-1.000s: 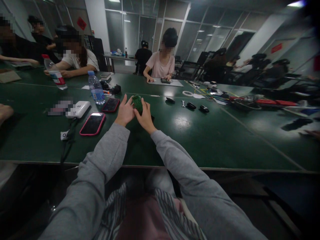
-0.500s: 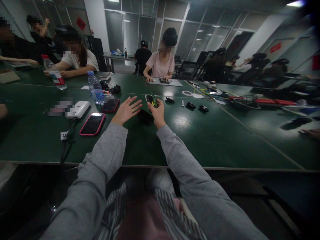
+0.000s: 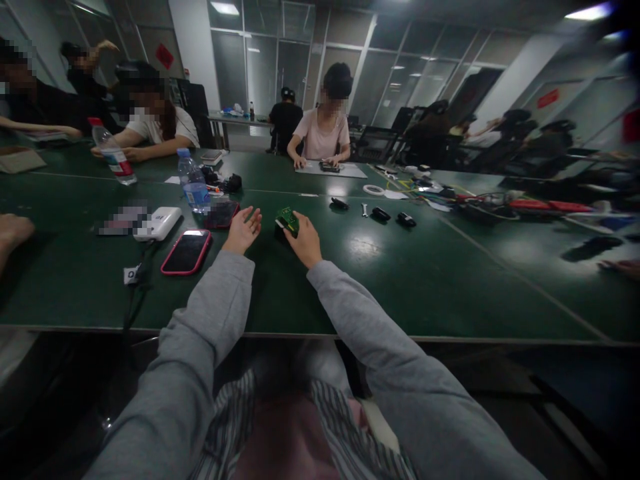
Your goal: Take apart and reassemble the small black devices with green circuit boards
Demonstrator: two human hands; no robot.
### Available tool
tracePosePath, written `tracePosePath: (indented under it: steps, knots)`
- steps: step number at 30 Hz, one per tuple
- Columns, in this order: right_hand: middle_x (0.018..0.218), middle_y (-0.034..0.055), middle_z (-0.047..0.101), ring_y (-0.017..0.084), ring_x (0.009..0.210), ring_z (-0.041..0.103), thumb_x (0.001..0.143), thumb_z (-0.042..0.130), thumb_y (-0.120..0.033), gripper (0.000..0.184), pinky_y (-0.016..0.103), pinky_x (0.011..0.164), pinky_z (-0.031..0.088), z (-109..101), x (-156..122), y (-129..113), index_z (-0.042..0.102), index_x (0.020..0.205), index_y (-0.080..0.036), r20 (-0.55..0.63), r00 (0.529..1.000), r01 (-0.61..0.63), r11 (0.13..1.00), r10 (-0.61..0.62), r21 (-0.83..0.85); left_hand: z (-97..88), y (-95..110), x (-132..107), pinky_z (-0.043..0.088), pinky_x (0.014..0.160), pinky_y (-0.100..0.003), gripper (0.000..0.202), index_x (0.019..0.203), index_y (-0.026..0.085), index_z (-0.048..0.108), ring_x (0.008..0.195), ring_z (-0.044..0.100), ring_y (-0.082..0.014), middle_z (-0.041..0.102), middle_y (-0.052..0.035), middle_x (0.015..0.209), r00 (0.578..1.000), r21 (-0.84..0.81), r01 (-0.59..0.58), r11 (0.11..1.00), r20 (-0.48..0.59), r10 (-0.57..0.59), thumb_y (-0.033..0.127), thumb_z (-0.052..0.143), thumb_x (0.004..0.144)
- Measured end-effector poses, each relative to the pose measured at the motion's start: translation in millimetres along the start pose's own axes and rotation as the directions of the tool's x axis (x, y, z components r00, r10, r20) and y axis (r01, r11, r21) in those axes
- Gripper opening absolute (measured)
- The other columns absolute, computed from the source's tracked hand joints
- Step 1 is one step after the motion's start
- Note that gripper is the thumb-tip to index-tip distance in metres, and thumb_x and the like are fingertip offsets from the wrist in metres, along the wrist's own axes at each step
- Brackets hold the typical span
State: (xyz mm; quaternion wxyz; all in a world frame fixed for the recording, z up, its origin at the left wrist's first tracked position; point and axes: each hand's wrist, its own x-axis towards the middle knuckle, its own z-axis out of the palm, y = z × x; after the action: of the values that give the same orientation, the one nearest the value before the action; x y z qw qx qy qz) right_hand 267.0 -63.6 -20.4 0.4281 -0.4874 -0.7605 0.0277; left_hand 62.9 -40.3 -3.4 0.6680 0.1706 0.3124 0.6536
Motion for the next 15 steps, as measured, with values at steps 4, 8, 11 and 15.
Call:
tracePosePath:
  steps: [4, 8, 11, 15]
  knots:
    - [0.129, 0.0141, 0.055, 0.028, 0.125, 0.051, 0.093, 0.056, -0.029, 0.054, 0.047, 0.108, 0.045, -27.7, -4.8, 39.6, 0.045, 0.144, -0.018, 0.042, 0.998, 0.057, 0.989, -0.051, -0.134, 1.5, -0.5, -2.2, 0.049, 0.068, -0.025, 0.02, 0.103, 0.024, 0.062, 0.082, 0.068, -0.0133, 0.072, -0.0018, 0.097, 1.0, 0.015, 0.006, 1.0, -0.014, -0.006, 0.025, 0.062, 0.083]
    - [0.13, 0.0162, 0.054, 0.028, 0.125, 0.051, 0.09, 0.058, -0.03, 0.056, 0.045, 0.108, 0.043, -91.8, -17.4, 113.1, 0.045, 0.143, -0.016, -0.012, 1.0, -0.023, 0.96, 0.02, -0.279, 1.5, -0.8, -2.6, 0.048, 0.069, -0.025, 0.024, 0.107, 0.025, 0.061, 0.082, 0.067, -0.0131, 0.072, -0.002, 0.098, 1.0, 0.035, 0.018, 0.999, -0.026, -0.017, 0.025, 0.063, 0.083]
    - [0.132, 0.02, 0.053, 0.028, 0.124, 0.049, 0.087, 0.062, -0.027, 0.057, 0.046, 0.108, 0.04, -159.0, -36.9, 177.0, 0.047, 0.14, -0.013, -0.137, 0.973, -0.225, 0.891, 0.185, -0.393, 1.8, -1.7, -2.4, 0.048, 0.07, -0.025, 0.025, 0.108, 0.025, 0.061, 0.083, 0.067, -0.0129, 0.072, -0.0016, 0.099, 0.999, 0.043, 0.017, 0.999, -0.036, -0.015, 0.026, 0.062, 0.083]
    - [0.131, 0.0249, 0.05, 0.026, 0.127, 0.045, 0.078, 0.069, -0.014, 0.06, 0.044, 0.108, 0.033, -252.6, -72.6, 251.9, 0.05, 0.135, -0.011, -0.372, 0.858, -0.495, 0.762, 0.353, -0.419, -0.3, -3.8, -0.1, 0.048, 0.07, -0.025, 0.026, 0.109, 0.026, 0.061, 0.084, 0.066, -0.0129, 0.071, -0.0017, 0.099, 1.0, 0.048, 0.008, 0.999, -0.029, -0.007, 0.026, 0.063, 0.083]
